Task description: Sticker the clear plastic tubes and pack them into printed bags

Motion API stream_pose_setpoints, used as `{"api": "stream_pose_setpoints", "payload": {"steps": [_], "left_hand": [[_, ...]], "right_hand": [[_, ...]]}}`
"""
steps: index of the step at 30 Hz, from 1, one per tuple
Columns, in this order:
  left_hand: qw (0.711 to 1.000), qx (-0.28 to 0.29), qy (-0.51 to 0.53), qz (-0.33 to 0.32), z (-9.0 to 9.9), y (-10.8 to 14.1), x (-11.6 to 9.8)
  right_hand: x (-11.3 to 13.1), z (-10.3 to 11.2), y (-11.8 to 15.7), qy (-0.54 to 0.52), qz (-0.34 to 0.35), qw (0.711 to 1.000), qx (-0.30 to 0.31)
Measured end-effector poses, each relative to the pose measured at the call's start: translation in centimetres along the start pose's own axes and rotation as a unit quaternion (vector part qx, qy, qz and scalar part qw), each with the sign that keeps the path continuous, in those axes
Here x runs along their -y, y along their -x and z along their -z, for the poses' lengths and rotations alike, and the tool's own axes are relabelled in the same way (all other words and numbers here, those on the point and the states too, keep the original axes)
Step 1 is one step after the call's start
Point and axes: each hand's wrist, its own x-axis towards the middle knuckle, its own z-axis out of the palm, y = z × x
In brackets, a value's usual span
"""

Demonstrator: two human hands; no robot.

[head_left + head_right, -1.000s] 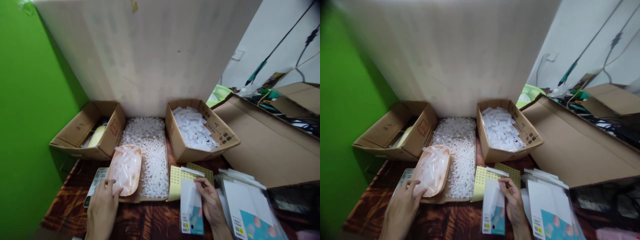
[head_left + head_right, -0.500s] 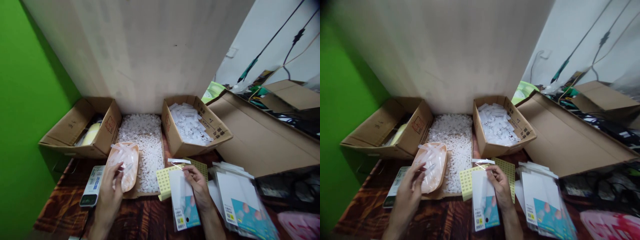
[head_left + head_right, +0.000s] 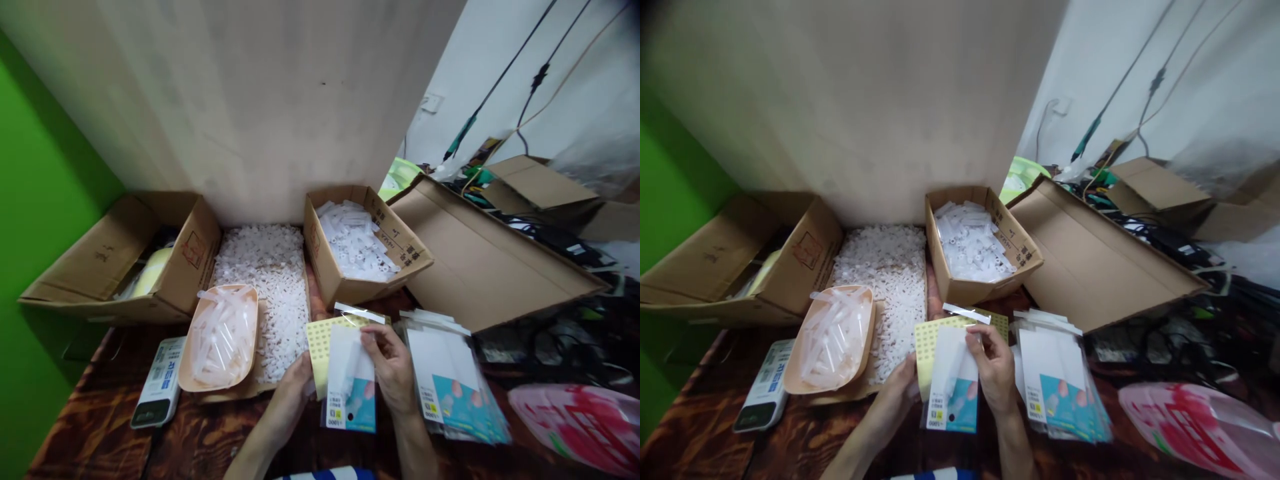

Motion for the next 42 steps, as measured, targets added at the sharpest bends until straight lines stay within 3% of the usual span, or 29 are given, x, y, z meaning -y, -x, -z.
{"api": "stream_pose_setpoints", "payload": {"steps": [5, 8, 10, 14, 17, 20, 22, 24, 26, 28, 29, 30, 32, 34, 38, 40, 42], "left_hand": [[0.999, -0.007, -0.041, 0.0, 1.5, 0.2, -0.3], [0.988, -0.103, -0.109, -0.035, 2.6, 0.6, -0.7], [0.959, -0.171, -0.219, -0.054, 3.2, 1.5, -1.4], [0.854, -0.24, -0.455, -0.08, 3.9, 4.7, -4.2], [0.804, -0.276, -0.509, -0.134, 3.9, 7.2, -6.5], [0.786, -0.277, -0.507, -0.222, 3.6, 8.3, -8.2], [0.782, -0.256, -0.497, -0.275, 3.5, 8.1, -8.7], [0.794, -0.222, -0.483, -0.295, 3.4, 7.3, -8.6], [0.817, -0.195, -0.461, -0.285, 3.4, 6.1, -7.9], [0.843, -0.182, -0.434, -0.261, 3.5, 4.5, -6.7], [0.854, -0.182, -0.418, -0.249, 3.5, 3.7, -6.0], [0.863, -0.185, -0.407, -0.235, 3.4, 2.8, -5.3], [0.857, -0.201, -0.432, -0.198, 3.1, 1.2, -3.7], [0.795, -0.23, -0.535, -0.169, 2.5, -0.2, -2.2], [0.601, -0.242, -0.74, -0.178, 0.8, -2.3, 0.0], [0.558, -0.226, -0.774, -0.197, 0.4, -3.0, 0.4], [0.568, -0.212, -0.768, -0.205, 0.5, -3.5, 0.5]], "right_hand": [[0.0, 0.0, 0.3, -0.031, 0.128, 0.991, 0.013], [-0.3, 0.0, 0.3, -0.078, 0.169, 0.983, 0.001], [-0.4, 0.1, 0.3, -0.069, 0.163, 0.984, -0.01], [-0.4, -0.1, 0.2, -0.011, 0.088, 0.995, -0.037], [-0.9, -1.4, -0.2, -0.002, 0.033, 0.999, 0.008], [-2.0, -3.5, -0.9, 0.074, 0.055, 0.996, 0.021], [-2.4, -4.8, -1.1, 0.157, 0.111, 0.981, -0.026], [-2.0, -5.7, -1.0, 0.193, 0.155, 0.969, -0.007], [-1.0, -6.2, -0.6, 0.168, 0.153, 0.964, 0.14], [0.2, -6.3, 0.0, 0.138, 0.118, 0.937, 0.3], [0.5, -6.3, 0.2, 0.134, 0.099, 0.926, 0.339], [0.7, -6.1, 0.3, 0.138, 0.083, 0.925, 0.345], [0.3, -5.4, 0.1, 0.16, 0.073, 0.945, 0.277], [-0.6, -4.1, -0.4, 0.189, 0.088, 0.961, 0.181], [-2.2, -0.8, -1.3, 0.197, 0.101, 0.972, 0.072], [-2.3, 0.2, -1.4, 0.147, 0.087, 0.983, 0.062], [-2.1, 0.6, -1.1, 0.081, 0.069, 0.992, 0.069]]}}
